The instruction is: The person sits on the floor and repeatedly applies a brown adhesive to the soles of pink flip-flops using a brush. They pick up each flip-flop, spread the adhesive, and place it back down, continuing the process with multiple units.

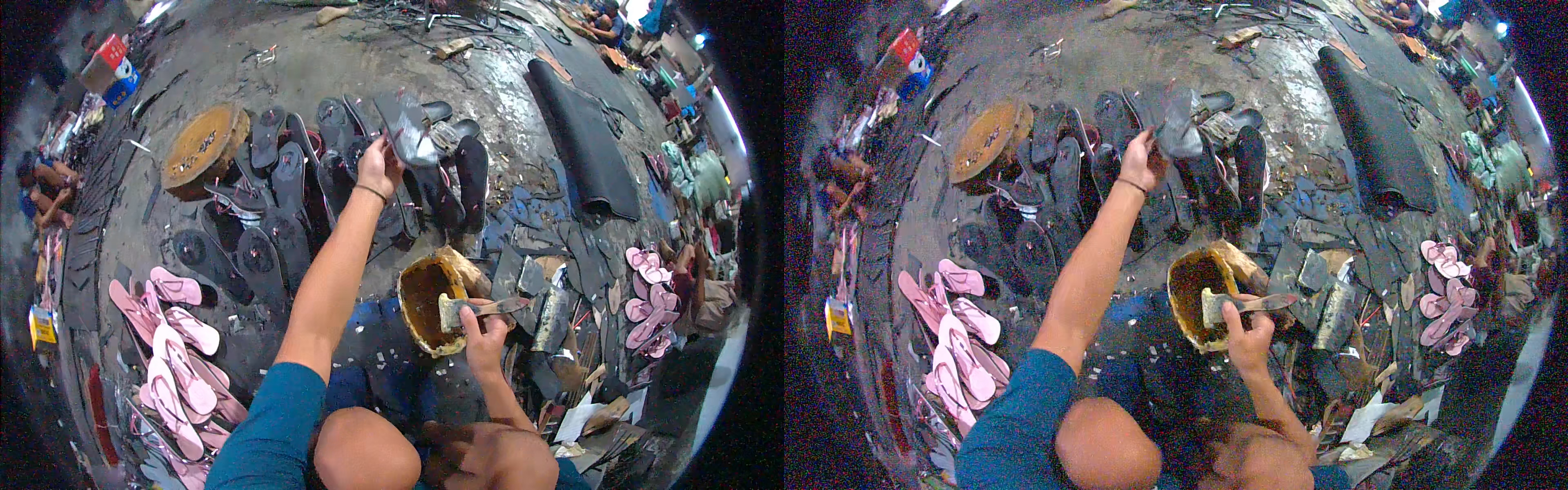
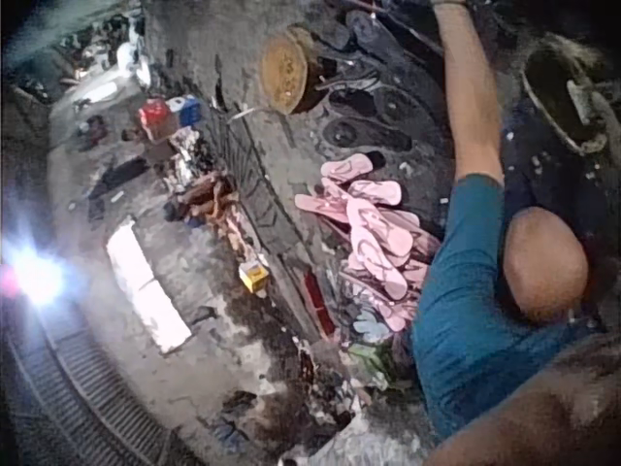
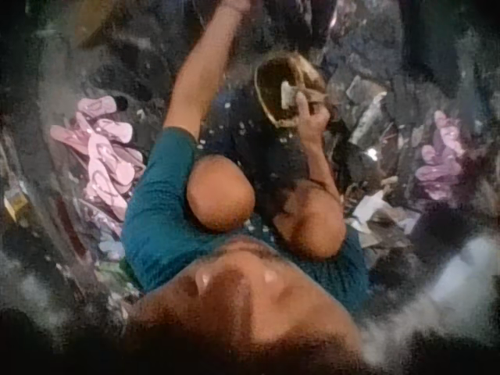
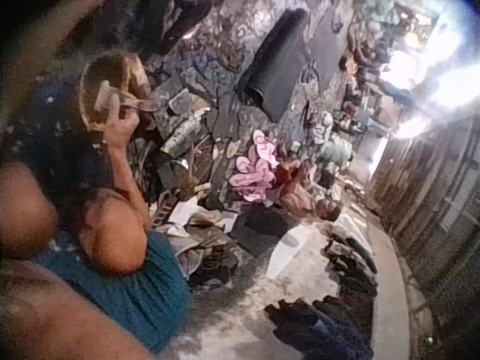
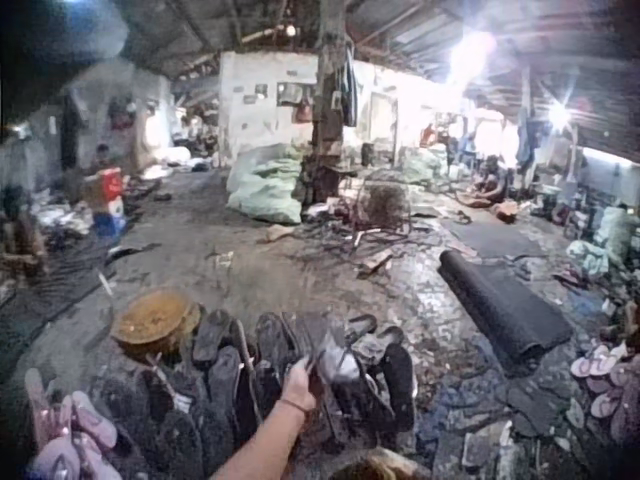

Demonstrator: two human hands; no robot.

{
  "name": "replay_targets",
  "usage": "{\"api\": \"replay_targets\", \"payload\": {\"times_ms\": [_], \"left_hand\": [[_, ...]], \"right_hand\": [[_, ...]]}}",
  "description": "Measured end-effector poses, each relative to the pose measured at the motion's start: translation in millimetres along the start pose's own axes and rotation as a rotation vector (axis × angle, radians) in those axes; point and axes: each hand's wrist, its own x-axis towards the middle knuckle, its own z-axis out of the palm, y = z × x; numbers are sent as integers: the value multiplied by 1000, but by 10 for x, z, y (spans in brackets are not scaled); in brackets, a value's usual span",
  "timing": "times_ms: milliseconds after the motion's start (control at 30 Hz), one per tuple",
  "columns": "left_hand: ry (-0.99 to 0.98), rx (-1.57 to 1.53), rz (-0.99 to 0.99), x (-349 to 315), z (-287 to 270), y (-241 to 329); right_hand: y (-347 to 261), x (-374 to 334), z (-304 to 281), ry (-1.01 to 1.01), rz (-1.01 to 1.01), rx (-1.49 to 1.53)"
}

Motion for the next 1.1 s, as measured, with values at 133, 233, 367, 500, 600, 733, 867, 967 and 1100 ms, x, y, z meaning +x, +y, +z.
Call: {"api": "replay_targets", "payload": {"times_ms": [133, 233, 367, 500, 600, 733, 867, 967, 1100], "left_hand": [[27, 80, 93, -429, -483, -279], [37, 257, 66, -1628, -696, -249], [389, 278, 360, -2683, -1768, 299], [699, 188, 703, -2819, -2498, 1084], [934, 475, 934, -2850, -3525, 1770], [1158, 438, 669, -2224, -4038, 2285], [707, 222, 685, -2681, -4837, 3448], [613, 147, 587, -2803, -4889, 3140], [726, 326, 688, -3106, -3002, 1849]], "right_hand": [[43, 86, -61, 29, -3, 8], [70, 202, -157, -5, -10, -79], [119, 260, -74, -90, -123, -288], [279, 304, -58, -135, -232, -383], [267, 91, 197, -179, -151, -443], [113, 70, -23, -98, -393, -550], [145, 53, -30, -122, -195, -241], [61, 218, -88, -57, -196, -744], [108, 433, -96, -22, -454, -971]]}}
